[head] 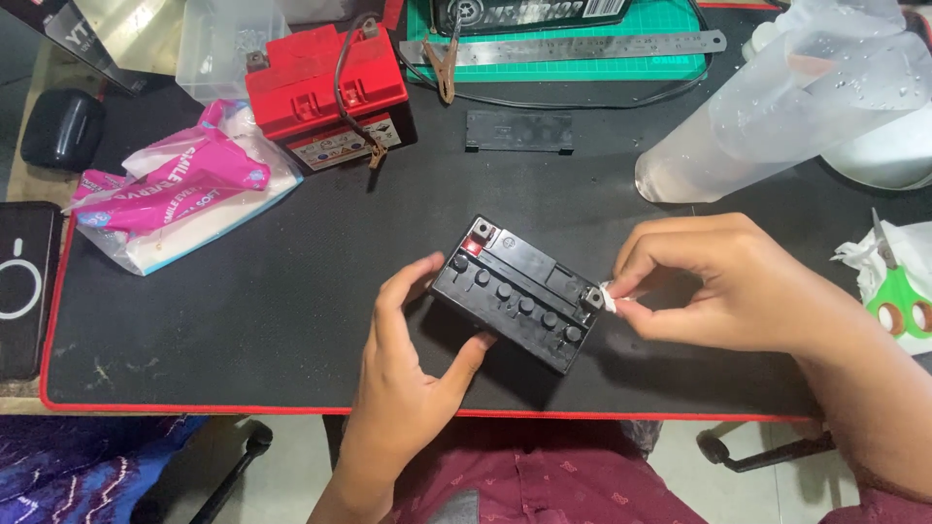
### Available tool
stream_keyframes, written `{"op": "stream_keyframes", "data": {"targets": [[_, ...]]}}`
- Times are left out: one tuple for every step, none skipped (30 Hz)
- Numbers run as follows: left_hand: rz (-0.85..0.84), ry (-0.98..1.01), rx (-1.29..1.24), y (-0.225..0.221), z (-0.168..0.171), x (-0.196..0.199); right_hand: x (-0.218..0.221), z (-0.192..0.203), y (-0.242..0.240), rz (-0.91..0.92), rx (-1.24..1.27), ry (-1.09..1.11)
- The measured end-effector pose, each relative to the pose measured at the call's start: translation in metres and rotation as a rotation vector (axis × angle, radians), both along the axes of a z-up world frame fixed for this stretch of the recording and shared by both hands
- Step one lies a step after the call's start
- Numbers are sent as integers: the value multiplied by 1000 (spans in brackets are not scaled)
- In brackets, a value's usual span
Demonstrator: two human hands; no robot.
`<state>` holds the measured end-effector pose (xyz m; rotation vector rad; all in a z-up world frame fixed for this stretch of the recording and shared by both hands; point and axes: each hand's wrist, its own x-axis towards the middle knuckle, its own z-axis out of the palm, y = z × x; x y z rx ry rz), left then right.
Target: Removing and cleaning the top cover of a lead-acid battery using a prying tool and tissue.
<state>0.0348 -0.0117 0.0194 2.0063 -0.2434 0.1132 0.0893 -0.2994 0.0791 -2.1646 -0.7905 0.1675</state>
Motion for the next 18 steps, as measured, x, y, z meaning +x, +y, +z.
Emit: {"op": "stream_keyframes", "data": {"targets": [[-40, 56, -23, 1, 2, 1, 0, 0, 0, 13, -10, 3], [-36, 55, -24, 2, 2, 2, -2, 0, 1, 17, -11, 2], [-96, 56, 62, 3, 3, 4, -4, 0, 3, 46, -2, 10], [-156, 58, 149, 5, 3, 5, -6, -1, 5, 75, 7, 19], [-153, 56, 148, 5, 2, 4, -5, 0, 6, 77, 6, 17], [-114, 122, 148, 5, 1, 2, -5, 1, 6, 51, 0, 11], [-76, 190, 147, 6, 0, 1, -5, 2, 6, 24, -4, 6], [-74, 190, 146, 5, -3, -2, -5, 5, 5, 26, -6, 5], [-47, 142, 152, 4, -6, -4, -3, 7, 5, 22, -31, 12], [-19, 94, 158, 4, -8, -6, -2, 10, 5, 17, -56, 19], [-17, 93, 158, 2, -11, -11, -1, 9, 3, 19, -55, 17], [5, -32, 268, -1, -14, -17, 0, 8, 2, -21, -76, 56], [23, -157, 376, -3, -18, -22, 1, 8, 0, -65, -97, 96], [22, -159, 375, -6, -17, -29, 0, 8, 1, -66, -98, 95], [26, -181, 396, -9, -17, -35, 0, 8, 2, -107, -96, 148], [29, -203, 416, -11, -17, -42, 0, 8, 3, -148, -94, 202], [33, -200, 416, -11, -15, -47, -1, 9, 2, -144, -96, 204], [21, -246, 414, -11, -14, -51, -2, 10, 2, -183, -171, 185]]}}
